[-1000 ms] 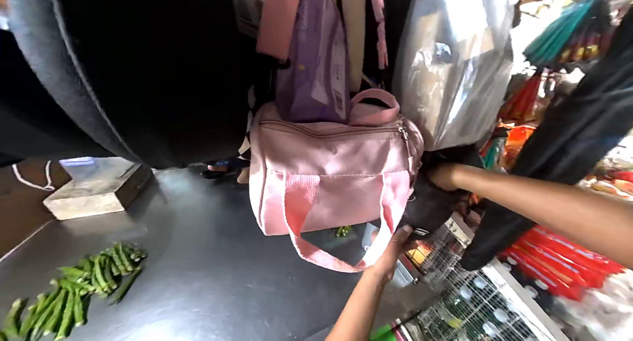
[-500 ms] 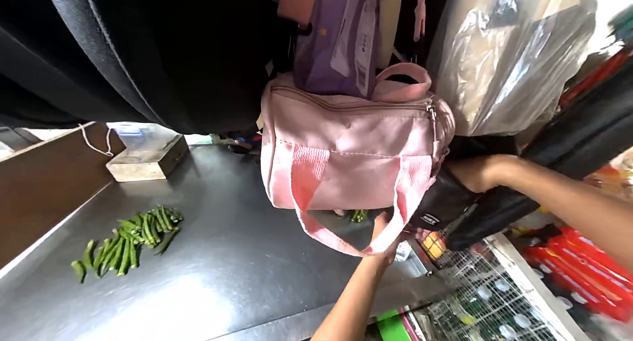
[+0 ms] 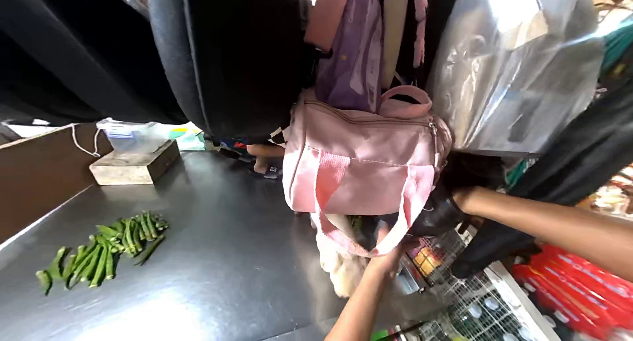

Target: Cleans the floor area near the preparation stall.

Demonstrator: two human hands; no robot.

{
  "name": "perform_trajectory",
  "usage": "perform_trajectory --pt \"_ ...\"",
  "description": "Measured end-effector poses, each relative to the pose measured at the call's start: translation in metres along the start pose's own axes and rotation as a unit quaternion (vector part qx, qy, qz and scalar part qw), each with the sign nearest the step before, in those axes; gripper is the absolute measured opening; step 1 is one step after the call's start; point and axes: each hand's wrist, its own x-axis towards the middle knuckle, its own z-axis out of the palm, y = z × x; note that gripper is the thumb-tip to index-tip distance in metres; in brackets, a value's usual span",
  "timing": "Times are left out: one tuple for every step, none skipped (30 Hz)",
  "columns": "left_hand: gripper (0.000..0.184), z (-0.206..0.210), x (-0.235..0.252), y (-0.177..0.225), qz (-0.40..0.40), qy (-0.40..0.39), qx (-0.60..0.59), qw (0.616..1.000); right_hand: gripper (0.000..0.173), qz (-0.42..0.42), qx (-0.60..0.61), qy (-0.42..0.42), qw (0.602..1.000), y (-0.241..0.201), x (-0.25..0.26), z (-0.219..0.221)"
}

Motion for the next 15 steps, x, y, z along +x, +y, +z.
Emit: perform_trajectory --pt "0.045 0.000 0.002 -0.001 0.002 0.005 0.003 1.000 0.035 0.010 0.011 -0.009 1.000 0.005 0.007 0.006" --pt "0.046 -0.001 0.006 -0.001 0.005 0.008 0.003 1.000 0.034 0.008 0.042 0.005 0.999 0.013 0.017 0.015" --pt "0.046 -0.002 0.010 -0.001 0.011 0.008 0.002 1.000 0.034 0.002 0.097 0.031 0.995 0.019 0.026 0.025" --pt "0.045 -0.003 0.012 -0.002 0.017 0.008 -0.001 1.000 0.034 0.000 0.164 0.056 0.985 0.021 0.031 0.031" --pt "0.044 -0.004 0.014 -0.003 0.021 0.008 -0.004 1.000 0.035 0.005 0.208 0.074 0.975 0.023 0.038 0.036" --pt "0.045 -0.004 0.015 -0.004 0.022 0.005 -0.002 1.000 0.036 0.018 0.232 0.085 0.969 0.026 0.044 0.038" --pt "0.045 -0.005 0.016 -0.006 0.019 0.003 0.003 1.000 0.036 0.025 0.237 0.097 0.966 0.032 0.052 0.040" --pt "0.044 -0.004 0.016 -0.008 0.014 0.002 0.012 1.000 0.036 0.017 0.213 0.099 0.972 0.034 0.053 0.035" --pt "0.044 -0.004 0.018 -0.011 0.012 -0.003 0.020 1.000 0.036 0.004 0.186 0.085 0.979 0.029 0.046 0.024" --pt "0.044 -0.005 0.019 -0.013 0.012 -0.006 0.023 1.000 0.037 -0.004 0.157 0.075 0.985 0.022 0.039 0.014" --pt "0.043 -0.004 0.019 -0.013 0.011 -0.006 0.023 1.000 0.038 -0.004 0.130 0.069 0.989 0.015 0.033 0.008" --pt "0.041 -0.004 0.019 -0.012 0.015 0.000 0.022 1.000 0.039 0.003 0.124 0.070 0.990 0.012 0.030 0.006" --pt "0.036 -0.004 0.019 -0.009 0.026 0.008 0.024 0.999 0.039 0.009 0.134 0.071 0.988 0.010 0.029 0.006" --pt "0.033 -0.004 0.018 -0.003 0.039 0.017 0.028 0.999 0.039 0.006 0.144 0.077 0.987 0.010 0.030 0.007" --pt "0.031 -0.005 0.018 0.003 0.052 0.024 0.031 0.998 0.038 0.000 0.144 0.084 0.986 0.010 0.031 0.007"
